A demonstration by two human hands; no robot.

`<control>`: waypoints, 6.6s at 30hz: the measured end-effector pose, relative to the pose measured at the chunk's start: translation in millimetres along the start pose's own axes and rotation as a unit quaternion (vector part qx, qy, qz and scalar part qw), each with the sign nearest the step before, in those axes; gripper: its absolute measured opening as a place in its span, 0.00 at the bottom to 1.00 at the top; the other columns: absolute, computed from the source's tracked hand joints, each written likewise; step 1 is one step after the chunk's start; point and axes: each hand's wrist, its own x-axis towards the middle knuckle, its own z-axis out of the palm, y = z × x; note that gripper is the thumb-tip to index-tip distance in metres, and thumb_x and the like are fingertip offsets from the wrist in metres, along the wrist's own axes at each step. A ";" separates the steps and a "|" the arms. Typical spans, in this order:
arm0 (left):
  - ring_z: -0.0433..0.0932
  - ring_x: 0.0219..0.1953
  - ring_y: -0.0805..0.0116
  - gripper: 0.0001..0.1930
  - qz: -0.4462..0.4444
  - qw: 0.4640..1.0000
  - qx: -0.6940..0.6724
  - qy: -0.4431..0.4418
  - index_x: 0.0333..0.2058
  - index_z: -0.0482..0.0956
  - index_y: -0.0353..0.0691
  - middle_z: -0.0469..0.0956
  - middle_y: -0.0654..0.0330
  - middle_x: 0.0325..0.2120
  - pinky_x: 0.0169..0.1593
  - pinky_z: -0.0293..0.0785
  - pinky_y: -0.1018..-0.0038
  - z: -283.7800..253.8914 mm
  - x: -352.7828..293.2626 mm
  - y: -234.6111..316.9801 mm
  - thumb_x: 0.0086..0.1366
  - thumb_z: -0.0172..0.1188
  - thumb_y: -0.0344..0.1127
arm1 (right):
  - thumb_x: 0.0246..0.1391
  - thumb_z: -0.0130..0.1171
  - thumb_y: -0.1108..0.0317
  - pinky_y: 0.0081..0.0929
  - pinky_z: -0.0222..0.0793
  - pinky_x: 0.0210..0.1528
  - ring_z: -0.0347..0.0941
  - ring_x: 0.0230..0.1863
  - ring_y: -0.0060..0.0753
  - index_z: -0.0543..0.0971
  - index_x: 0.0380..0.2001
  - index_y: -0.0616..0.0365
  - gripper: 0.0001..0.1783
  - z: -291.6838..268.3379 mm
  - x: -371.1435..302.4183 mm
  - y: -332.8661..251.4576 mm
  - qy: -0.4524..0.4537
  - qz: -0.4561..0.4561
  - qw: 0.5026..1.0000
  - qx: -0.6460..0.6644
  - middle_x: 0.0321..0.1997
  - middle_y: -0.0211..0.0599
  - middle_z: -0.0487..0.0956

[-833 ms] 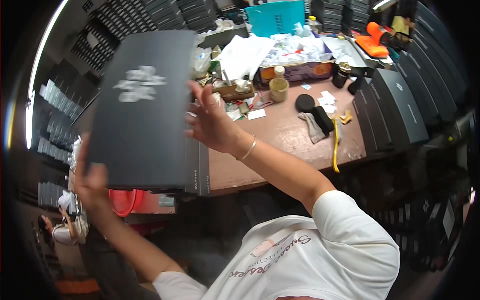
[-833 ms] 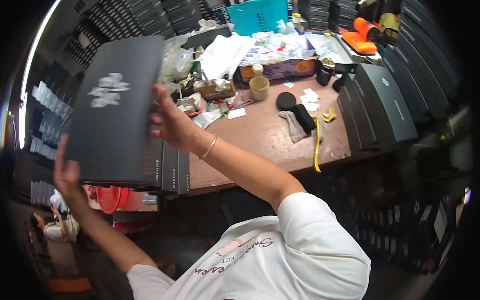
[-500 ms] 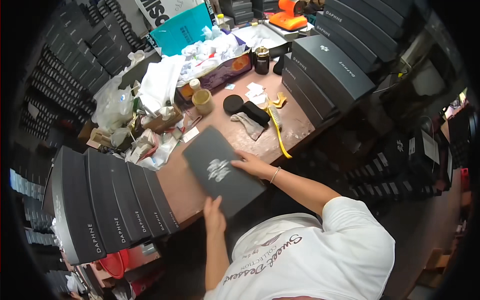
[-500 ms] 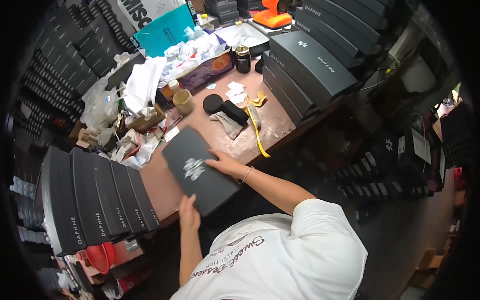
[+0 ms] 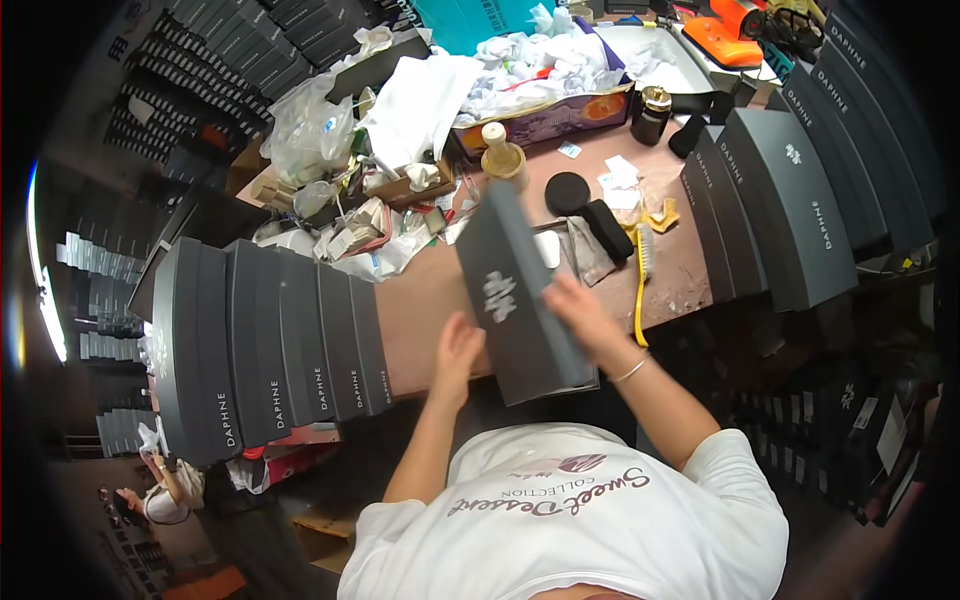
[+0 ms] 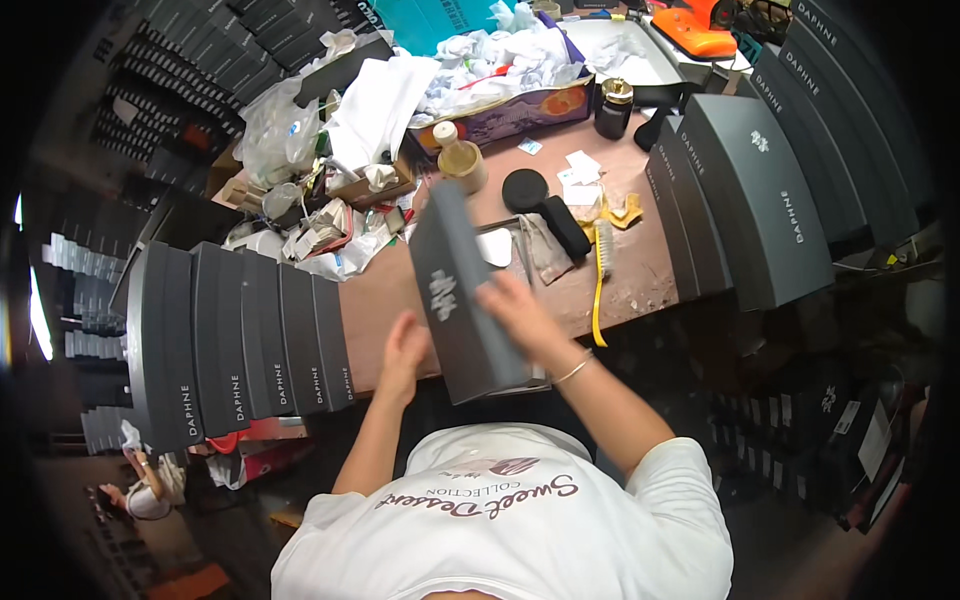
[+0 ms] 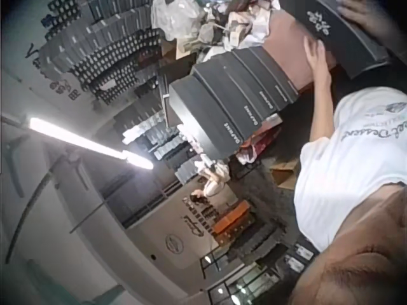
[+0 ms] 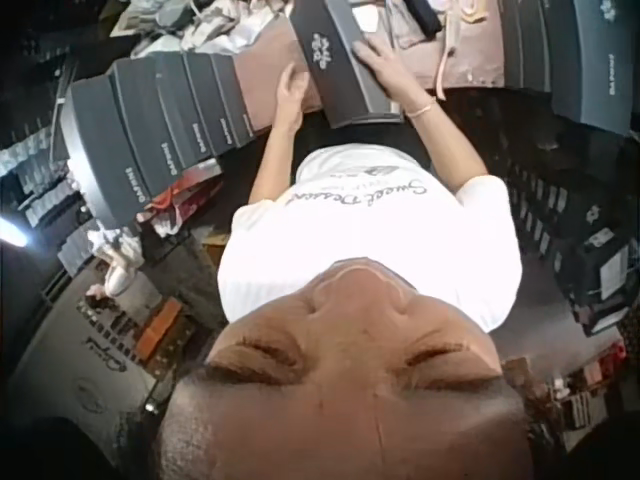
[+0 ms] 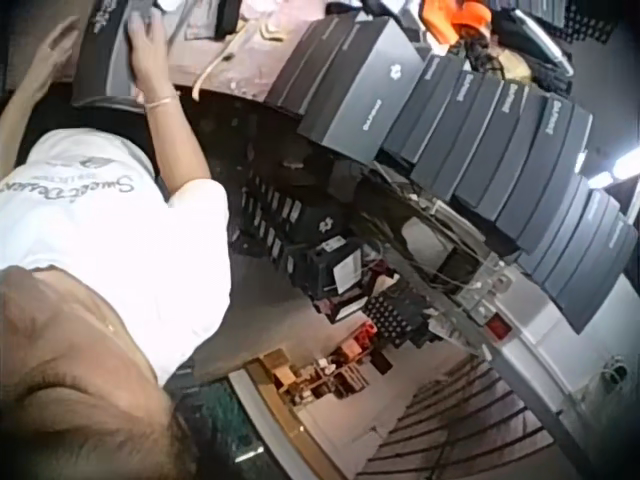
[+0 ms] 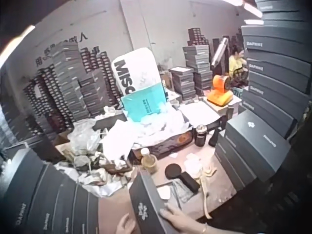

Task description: Packing a pair of women's high-heeled shoes into a shoebox with protective tissue paper and foam inserts.

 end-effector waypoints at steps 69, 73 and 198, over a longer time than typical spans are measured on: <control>0.78 0.38 0.63 0.23 -0.072 0.959 -0.242 -0.125 0.51 0.61 0.31 0.73 0.52 0.39 0.43 0.79 0.68 -18.3 -82.9 -14.9 0.58 0.54 0.31 | 0.48 0.65 0.63 0.31 0.72 0.30 0.77 0.30 0.41 0.74 0.43 0.56 0.19 85.5 -27.0 36.2 -0.079 -0.295 0.799 -0.518 0.34 0.40 0.76; 0.79 0.34 0.63 0.21 -0.087 0.953 -0.262 -0.126 0.48 0.63 0.30 0.74 0.50 0.35 0.40 0.79 0.69 -0.9 -85.0 -24.0 0.57 0.55 0.33 | 0.48 0.65 0.66 0.28 0.70 0.26 0.75 0.25 0.37 0.76 0.36 0.57 0.13 84.7 -14.7 41.6 -0.025 -0.329 0.768 -0.549 0.25 0.38 0.75; 0.63 0.58 0.50 0.29 0.391 0.798 0.453 0.062 0.58 0.65 0.37 0.64 0.44 0.55 0.60 0.59 0.62 -0.2 15.7 26.8 0.56 0.59 0.30 | 0.57 0.51 0.71 0.29 0.69 0.51 0.72 0.50 0.37 0.72 0.51 0.62 0.18 -167.6 -6.3 -18.7 0.188 -0.273 0.910 -0.249 0.53 0.41 0.73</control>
